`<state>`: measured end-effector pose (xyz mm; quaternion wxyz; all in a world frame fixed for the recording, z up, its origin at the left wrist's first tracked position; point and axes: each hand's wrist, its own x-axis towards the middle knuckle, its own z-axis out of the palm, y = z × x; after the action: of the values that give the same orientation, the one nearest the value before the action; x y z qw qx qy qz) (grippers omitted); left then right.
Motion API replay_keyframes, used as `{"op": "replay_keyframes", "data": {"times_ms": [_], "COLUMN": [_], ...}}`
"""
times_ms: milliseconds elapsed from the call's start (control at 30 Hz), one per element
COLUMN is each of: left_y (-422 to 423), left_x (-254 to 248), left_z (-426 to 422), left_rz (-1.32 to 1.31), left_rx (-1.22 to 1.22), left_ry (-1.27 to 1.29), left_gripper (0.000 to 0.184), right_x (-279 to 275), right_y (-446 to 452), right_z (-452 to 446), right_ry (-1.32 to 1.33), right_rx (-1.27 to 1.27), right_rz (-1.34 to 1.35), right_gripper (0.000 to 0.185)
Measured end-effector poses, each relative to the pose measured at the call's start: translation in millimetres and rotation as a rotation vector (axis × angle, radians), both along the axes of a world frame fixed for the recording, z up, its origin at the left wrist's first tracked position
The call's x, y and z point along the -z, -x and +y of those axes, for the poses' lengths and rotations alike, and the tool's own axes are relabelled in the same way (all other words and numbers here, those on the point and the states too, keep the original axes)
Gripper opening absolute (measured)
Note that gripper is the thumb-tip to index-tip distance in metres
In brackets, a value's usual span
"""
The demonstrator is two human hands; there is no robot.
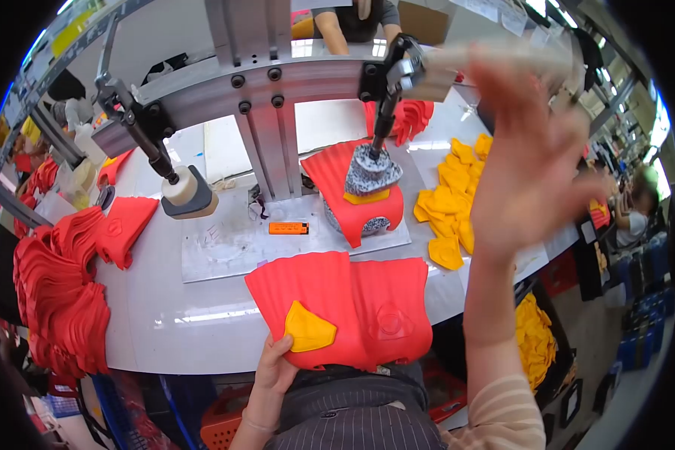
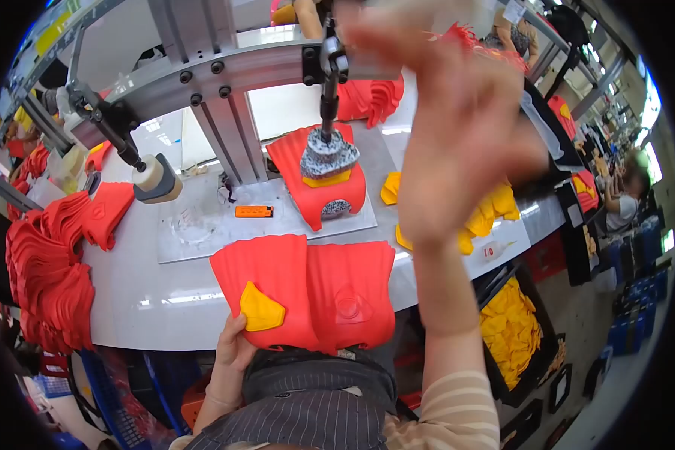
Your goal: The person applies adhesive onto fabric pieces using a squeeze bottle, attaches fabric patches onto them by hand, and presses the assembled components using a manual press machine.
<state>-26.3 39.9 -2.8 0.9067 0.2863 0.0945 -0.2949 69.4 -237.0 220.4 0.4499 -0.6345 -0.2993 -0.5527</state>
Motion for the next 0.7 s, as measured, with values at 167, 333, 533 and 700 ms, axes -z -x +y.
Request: {"op": "replay_keyframes", "data": {"times_ms": [167,333,533,700], "left_y": [-3.5,-1.7,-15.7,-21.4], "left_x": [-3.9,-3.4,2.5,-2.8], "left_z": [-7.0,-9.7,-4.3,-9.6], "left_rz": [-0.055,-0.043,-0.085,-0.126], "left_rx": [-0.002,-0.049,-0.061,-0.038], "left_ry": [0.003,0.039,-0.018,-0.076], "left_gripper": [0.063,0.063,0.06,0.057], "right_x": [-69.8,-2.0,194.8,220.7], "right_y": [-102.7,-87.3,-27.7,-25.1], "right_z": [-15.9,-44.8,-59.1,-48.3], "right_ry": [0.271,0.285,-0.282,-0.164], "right_rx": [0.238,0.339,0.52,0.313], "right_rz": [0.2,0.363,0.953,1.301], "right_gripper": [0.03,0.02,0.043,0.076]}}
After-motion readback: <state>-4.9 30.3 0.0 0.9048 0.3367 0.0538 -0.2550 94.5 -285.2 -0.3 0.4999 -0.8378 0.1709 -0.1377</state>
